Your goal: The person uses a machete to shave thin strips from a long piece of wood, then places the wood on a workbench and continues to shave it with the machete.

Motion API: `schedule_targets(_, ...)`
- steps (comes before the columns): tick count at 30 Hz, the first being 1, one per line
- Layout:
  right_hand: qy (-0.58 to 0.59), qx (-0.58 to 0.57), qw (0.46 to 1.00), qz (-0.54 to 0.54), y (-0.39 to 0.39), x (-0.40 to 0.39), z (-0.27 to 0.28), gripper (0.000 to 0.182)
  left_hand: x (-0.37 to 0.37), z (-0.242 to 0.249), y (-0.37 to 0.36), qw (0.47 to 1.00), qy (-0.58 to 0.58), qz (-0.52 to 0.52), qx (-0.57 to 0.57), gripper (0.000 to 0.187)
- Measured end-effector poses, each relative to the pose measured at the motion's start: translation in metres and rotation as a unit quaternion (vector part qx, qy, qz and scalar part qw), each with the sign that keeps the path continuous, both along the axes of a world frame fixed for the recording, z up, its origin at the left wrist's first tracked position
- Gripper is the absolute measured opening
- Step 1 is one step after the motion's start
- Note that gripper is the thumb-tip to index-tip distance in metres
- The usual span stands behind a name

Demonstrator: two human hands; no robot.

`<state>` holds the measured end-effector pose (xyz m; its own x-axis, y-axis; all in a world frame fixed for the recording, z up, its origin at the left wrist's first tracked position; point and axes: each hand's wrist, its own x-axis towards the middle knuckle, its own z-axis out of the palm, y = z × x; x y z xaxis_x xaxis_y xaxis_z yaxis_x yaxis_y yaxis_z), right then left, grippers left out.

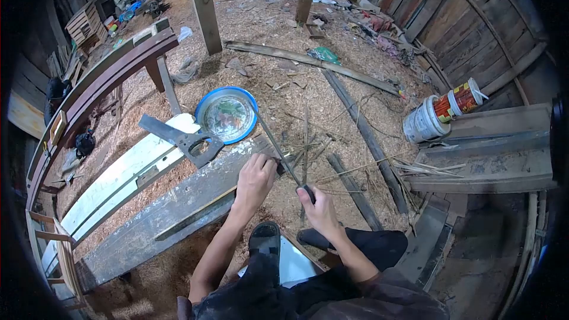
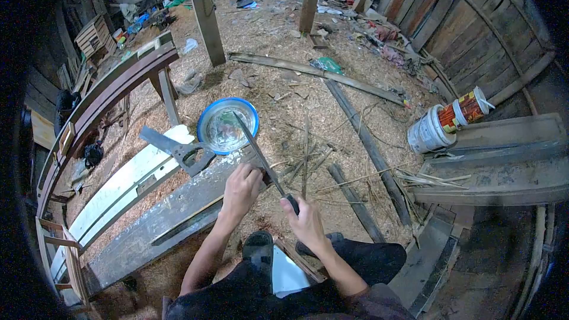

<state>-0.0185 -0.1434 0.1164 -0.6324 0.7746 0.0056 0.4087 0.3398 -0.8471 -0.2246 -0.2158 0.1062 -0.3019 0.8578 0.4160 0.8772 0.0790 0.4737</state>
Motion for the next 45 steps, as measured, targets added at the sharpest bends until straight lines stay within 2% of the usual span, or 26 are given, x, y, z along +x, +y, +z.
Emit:
schedule_targets(3, -0.037, 0.003, 0.999, 0.010, 0.002, -0.001, 0.006, 0.067, 0.000, -0.007, 0.003, 0.999, 0.017, 0.014, 0.045, 0.009)
schedule_targets(5, -0.056, 0.007, 0.998, 0.020, 0.002, -0.003, 0.012, 0.068, -0.002, -0.010, 0.001, 1.000, 0.027, 0.010, -0.005, 0.011)
schedule_targets(7, 0.018, -0.020, 1.000, 0.003, -0.002, -0.005, 0.023, 0.070, -0.003, -0.013, 0.002, 1.000, 0.022, 0.005, 0.019, 0.012)
schedule_targets(8, 0.018, -0.020, 1.000, 0.004, -0.002, -0.006, 0.024, 0.070, -0.005, -0.013, 0.003, 0.999, 0.021, -0.001, 0.044, 0.013)
schedule_targets(11, 0.055, -0.032, 0.998, -0.005, 0.000, -0.005, 0.021, 0.070, -0.004, -0.007, 0.002, 1.000, 0.009, 0.004, 0.027, 0.015)
schedule_targets(13, -0.043, -0.057, 0.997, 0.010, 0.009, -0.006, 0.015, 0.069, -0.002, -0.006, 0.002, 0.999, 0.012, -0.006, 0.037, 0.014)
schedule_targets(15, -0.034, -0.048, 0.998, 0.011, 0.014, -0.009, 0.026, 0.068, -0.004, -0.007, 0.005, 0.999, 0.017, -0.006, 0.048, 0.014)
schedule_targets(17, -0.027, -0.049, 0.998, 0.010, 0.005, -0.008, 0.039, 0.067, -0.004, -0.009, 0.002, 1.000, 0.016, -0.005, 0.006, 0.016)
schedule_targets(20, 0.038, -0.043, 0.998, 0.027, 0.000, -0.004, 0.043, 0.066, -0.004, -0.013, 0.004, 0.999, 0.022, 0.003, 0.029, 0.017)
schedule_targets(21, 0.038, -0.043, 0.998, 0.027, 0.002, -0.005, 0.035, 0.066, -0.004, -0.012, 0.004, 0.999, 0.023, 0.002, 0.029, 0.017)
schedule_targets(23, -0.035, -0.088, 0.995, 0.009, 0.005, -0.006, 0.018, 0.064, -0.002, -0.008, 0.003, 1.000, 0.024, 0.001, 0.001, 0.018)
schedule_targets(26, -0.021, -0.057, 0.998, -0.012, 0.004, -0.008, 0.017, 0.063, 0.001, -0.004, 0.004, 0.999, 0.010, 0.013, 0.046, 0.014)
schedule_targets(30, -0.011, -0.059, 0.998, -0.003, -0.001, -0.003, 0.043, 0.063, -0.002, -0.012, 0.004, 0.999, 0.011, 0.001, 0.030, 0.012)
schedule_targets(33, 0.058, 0.010, 0.998, -0.007, -0.006, 0.000, 0.034, 0.062, 0.000, -0.010, 0.004, 0.999, 0.020, 0.013, 0.024, 0.010)
schedule_targets(35, -0.084, -0.035, 0.996, 0.025, 0.008, 0.004, 0.001, 0.061, 0.001, -0.006, 0.004, 0.999, -0.003, -0.003, 0.034, 0.011)
schedule_targets(36, -0.083, -0.033, 0.996, 0.028, 0.011, 0.001, 0.007, 0.061, -0.001, -0.004, 0.008, 0.999, -0.002, 0.000, 0.036, 0.011)
schedule_targets(38, -0.045, -0.079, 0.996, 0.009, -0.001, -0.001, 0.027, 0.061, 0.001, -0.003, 0.004, 0.999, -0.011, -0.001, 0.048, 0.018)
schedule_targets(41, 0.022, -0.053, 0.998, 0.013, -0.005, 0.000, 0.043, 0.062, 0.001, -0.009, 0.005, 0.998, -0.020, 0.007, 0.051, 0.017)
schedule_targets(45, 0.025, -0.080, 0.996, 0.007, -0.005, 0.003, 0.019, 0.062, 0.003, -0.007, 0.007, 0.998, -0.021, 0.003, 0.056, 0.017)
